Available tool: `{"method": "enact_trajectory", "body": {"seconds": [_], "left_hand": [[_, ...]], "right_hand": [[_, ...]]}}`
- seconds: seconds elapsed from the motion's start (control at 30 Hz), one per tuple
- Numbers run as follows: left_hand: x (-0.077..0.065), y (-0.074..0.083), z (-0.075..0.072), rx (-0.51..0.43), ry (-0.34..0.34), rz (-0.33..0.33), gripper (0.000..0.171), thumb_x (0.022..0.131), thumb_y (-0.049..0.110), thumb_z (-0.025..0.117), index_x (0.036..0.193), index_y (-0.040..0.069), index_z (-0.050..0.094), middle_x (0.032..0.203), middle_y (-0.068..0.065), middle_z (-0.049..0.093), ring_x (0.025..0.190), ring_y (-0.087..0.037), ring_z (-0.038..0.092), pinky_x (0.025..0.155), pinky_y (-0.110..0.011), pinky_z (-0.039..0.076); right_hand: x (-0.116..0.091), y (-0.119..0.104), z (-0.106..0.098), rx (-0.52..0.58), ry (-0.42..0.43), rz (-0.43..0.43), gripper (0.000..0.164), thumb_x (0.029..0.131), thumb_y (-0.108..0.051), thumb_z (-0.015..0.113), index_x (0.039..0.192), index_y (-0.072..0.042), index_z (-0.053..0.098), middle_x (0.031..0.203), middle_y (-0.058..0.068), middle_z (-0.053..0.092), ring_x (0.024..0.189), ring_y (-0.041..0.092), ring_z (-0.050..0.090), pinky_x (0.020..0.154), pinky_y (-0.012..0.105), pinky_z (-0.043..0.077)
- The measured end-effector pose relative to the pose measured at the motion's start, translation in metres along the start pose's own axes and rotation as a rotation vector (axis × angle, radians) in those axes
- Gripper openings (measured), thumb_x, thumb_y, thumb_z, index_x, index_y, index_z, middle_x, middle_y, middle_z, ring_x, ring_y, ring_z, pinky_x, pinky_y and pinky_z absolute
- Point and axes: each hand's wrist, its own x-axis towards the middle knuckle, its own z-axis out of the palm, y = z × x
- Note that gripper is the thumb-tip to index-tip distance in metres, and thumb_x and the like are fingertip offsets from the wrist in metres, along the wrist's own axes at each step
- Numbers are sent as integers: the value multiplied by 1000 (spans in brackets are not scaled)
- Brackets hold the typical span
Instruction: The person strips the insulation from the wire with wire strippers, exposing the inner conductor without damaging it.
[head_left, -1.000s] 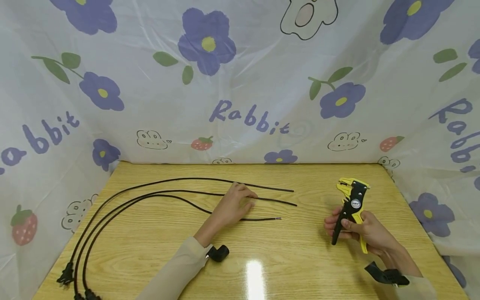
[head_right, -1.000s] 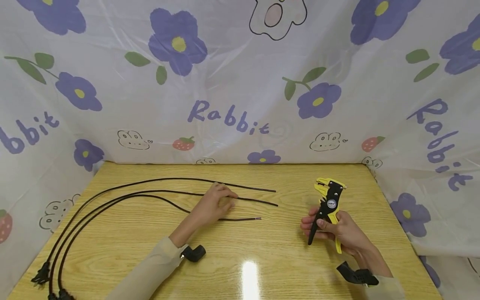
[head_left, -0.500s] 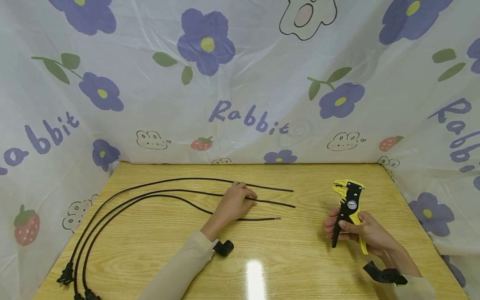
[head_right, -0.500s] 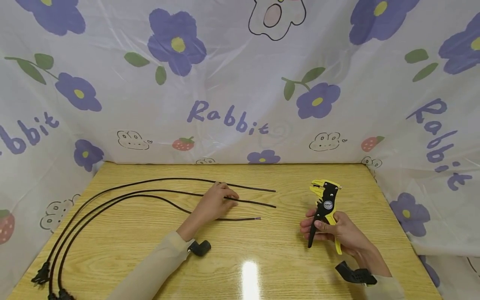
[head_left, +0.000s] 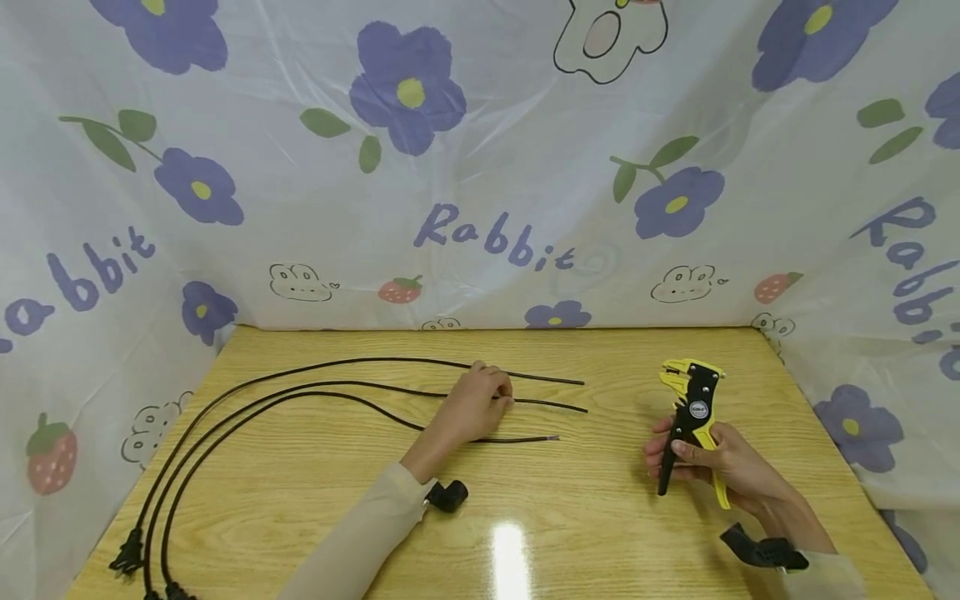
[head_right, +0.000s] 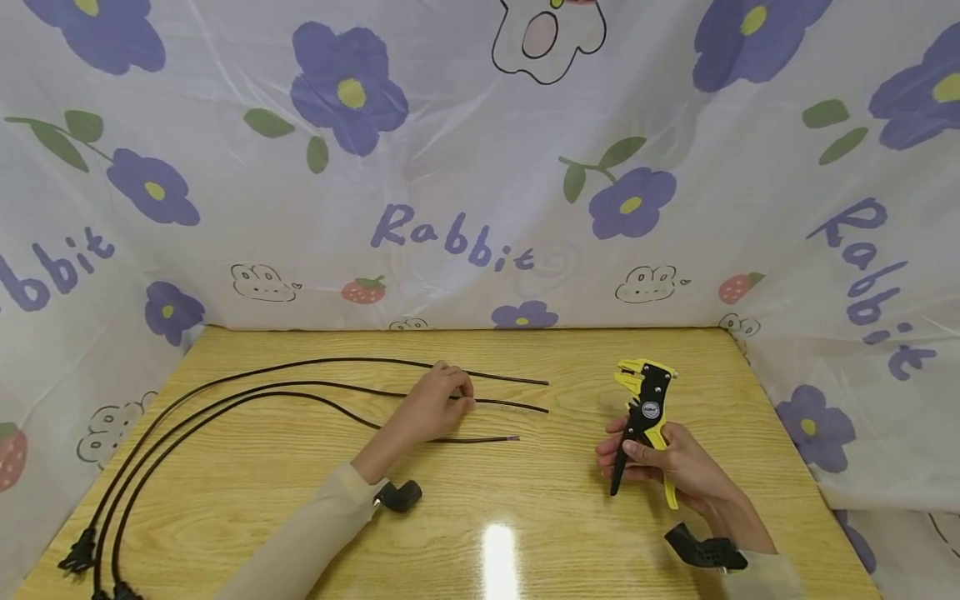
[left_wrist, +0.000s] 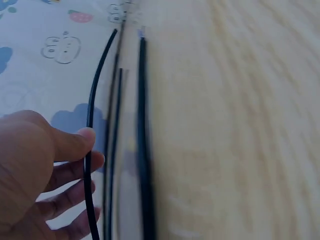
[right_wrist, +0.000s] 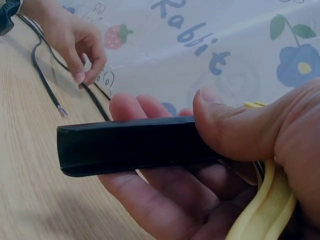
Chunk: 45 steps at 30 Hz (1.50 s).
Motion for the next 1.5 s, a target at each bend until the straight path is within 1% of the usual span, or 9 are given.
{"method": "enact_trajectory", "body": {"seconds": [0.17,0.27,0.4,0.5,0.8,1.07,1.23,1.33,1.5], "left_hand": [[-4,3,-13,-197,-14,7,7,102,12,65,97,9,68,91,-1,66,82,-12,58,74,-30,52],[-7,4,-21,-239,1,59,9,102,7,62,106,8,71,92,-2,66,81,-11,60,73,-28,53],[-11,6,-31,-253,38,116,24,102,3,59,118,13,74,91,0,62,75,-9,53,66,-23,46],[-13,9,-37,-272,52,132,28,103,3,57,121,16,75,88,1,56,70,-9,46,62,-22,40],[-19,14,-46,-262,145,179,22,101,16,67,121,20,77,82,4,53,63,-7,37,60,-22,36],[-26,16,-54,-318,214,159,21,99,29,68,118,30,78,78,9,50,62,-8,36,60,-23,35],[-31,17,-62,-342,277,188,21,99,24,70,118,25,79,79,8,53,64,-6,41,61,-24,38],[-34,18,-66,-339,315,213,19,99,20,70,116,20,80,80,7,55,65,-5,42,60,-23,40],[-37,19,-73,-333,340,237,18,100,14,69,114,13,79,84,5,60,66,-4,45,59,-22,40]], "right_hand": [[2,-5,5,-25,3,0,26,108,-2,48,134,0,53,116,8,76,108,26,75,93,41,59],[5,-9,9,-42,4,0,26,108,-2,49,133,0,53,115,8,76,107,25,75,93,41,60],[8,-13,14,-58,-7,-7,26,107,-2,49,133,0,53,114,8,76,106,25,76,92,41,60],[10,-15,17,-62,-29,-21,27,108,-2,48,134,1,52,114,8,76,105,25,76,92,43,60],[19,-22,28,-91,-91,-67,27,109,-1,44,133,0,54,114,8,76,104,25,76,91,45,60],[29,-25,41,-82,-136,-108,26,108,2,43,131,2,54,112,10,76,103,25,76,91,49,59],[36,-27,48,-104,-150,-117,26,108,1,44,132,10,49,110,10,76,101,26,76,90,49,59],[40,-28,53,-122,-155,-122,27,108,0,45,132,10,50,110,9,76,100,26,76,90,50,59],[46,-30,62,-150,-145,-117,27,108,-2,46,133,8,52,108,9,76,99,27,76,89,50,60]]}}
